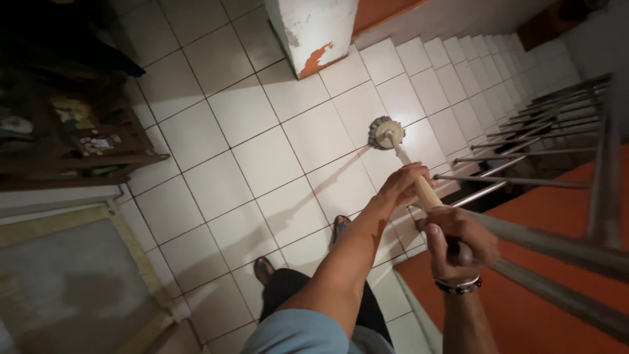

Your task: The recorder is mopping a tiled floor in a hallway area using a string mop.

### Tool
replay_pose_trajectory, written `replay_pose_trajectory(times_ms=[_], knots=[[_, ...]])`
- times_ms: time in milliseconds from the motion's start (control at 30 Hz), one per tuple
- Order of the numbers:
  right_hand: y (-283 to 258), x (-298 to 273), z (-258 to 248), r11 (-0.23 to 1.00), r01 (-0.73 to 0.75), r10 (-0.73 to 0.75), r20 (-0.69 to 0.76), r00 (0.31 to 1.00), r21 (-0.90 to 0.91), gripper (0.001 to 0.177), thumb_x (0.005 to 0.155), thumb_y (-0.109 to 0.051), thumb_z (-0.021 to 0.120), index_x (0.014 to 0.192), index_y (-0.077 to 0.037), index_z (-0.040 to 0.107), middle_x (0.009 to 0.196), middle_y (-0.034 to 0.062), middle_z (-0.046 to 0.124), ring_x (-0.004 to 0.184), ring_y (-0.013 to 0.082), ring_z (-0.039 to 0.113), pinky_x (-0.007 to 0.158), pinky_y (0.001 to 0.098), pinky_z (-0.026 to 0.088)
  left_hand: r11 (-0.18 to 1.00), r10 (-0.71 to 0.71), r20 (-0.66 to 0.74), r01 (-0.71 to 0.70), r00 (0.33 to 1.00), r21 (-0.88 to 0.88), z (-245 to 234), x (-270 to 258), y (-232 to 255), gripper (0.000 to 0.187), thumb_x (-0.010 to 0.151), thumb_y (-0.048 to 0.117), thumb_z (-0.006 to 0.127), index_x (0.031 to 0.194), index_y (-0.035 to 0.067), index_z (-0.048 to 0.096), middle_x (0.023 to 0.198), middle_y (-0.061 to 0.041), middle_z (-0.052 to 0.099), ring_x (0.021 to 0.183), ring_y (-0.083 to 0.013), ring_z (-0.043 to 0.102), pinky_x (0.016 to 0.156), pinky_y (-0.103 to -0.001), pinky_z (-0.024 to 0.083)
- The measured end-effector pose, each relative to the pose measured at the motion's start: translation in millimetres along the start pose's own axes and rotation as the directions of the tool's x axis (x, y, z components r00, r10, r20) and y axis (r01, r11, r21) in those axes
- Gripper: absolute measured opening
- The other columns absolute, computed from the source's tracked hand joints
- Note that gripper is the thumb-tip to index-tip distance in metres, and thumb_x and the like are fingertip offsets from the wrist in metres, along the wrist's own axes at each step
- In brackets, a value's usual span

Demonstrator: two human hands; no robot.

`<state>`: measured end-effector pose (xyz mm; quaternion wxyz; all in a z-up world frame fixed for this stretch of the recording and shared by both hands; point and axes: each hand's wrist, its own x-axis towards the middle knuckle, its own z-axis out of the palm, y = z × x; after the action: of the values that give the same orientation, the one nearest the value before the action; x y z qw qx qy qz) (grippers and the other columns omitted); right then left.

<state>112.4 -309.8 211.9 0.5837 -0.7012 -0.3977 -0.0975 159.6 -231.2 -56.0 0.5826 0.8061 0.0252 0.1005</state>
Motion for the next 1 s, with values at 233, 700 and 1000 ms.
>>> replay_pose_trajectory(times_ms=[233,700,1000], knots=[[-41,-18,57,0.994,-0.091,0.088,0.053,0.995,0.054,0.018,0.091,0.003,0.067,0.076,0.003,0.058,0.073,0.0144,0.064,0.067,0.0201,0.067,0.060,0.0281,0.053,0.995,0.036,-0.012,-0.034,0.999,0.093,-36,-50,-31,0.026,0.085,0.034,0.076,0.077,0.013,0.063,0.079,-0.008,0.066,0.081,-0.0305,0.063,0.074,-0.042,0.052],[-147,-55,193,0.984,-0.085,0.066,0.126,0.990,0.155,0.016,0.091,-0.003,0.069,0.081,0.005,0.059,0.076,0.0136,0.067,0.056,0.0132,0.055,0.053,0.0243,0.041,0.967,-0.168,-0.073,0.179,0.983,0.182,-203,-194,0,0.029,0.085,0.039,0.072,0.085,0.011,0.068,0.086,-0.008,0.071,0.092,-0.0316,0.068,0.083,-0.043,0.056],[-191,-70,232,0.993,-0.062,0.043,0.191,0.981,0.096,0.016,0.091,-0.008,0.070,0.081,0.003,0.062,0.076,0.0103,0.068,0.055,0.0122,0.054,0.053,0.0242,0.040,0.928,-0.068,-0.160,0.122,0.985,0.352,-250,-254,-8,0.024,0.088,0.036,0.071,0.085,0.012,0.067,0.088,-0.004,0.071,0.094,-0.0286,0.068,0.081,-0.040,0.057]])
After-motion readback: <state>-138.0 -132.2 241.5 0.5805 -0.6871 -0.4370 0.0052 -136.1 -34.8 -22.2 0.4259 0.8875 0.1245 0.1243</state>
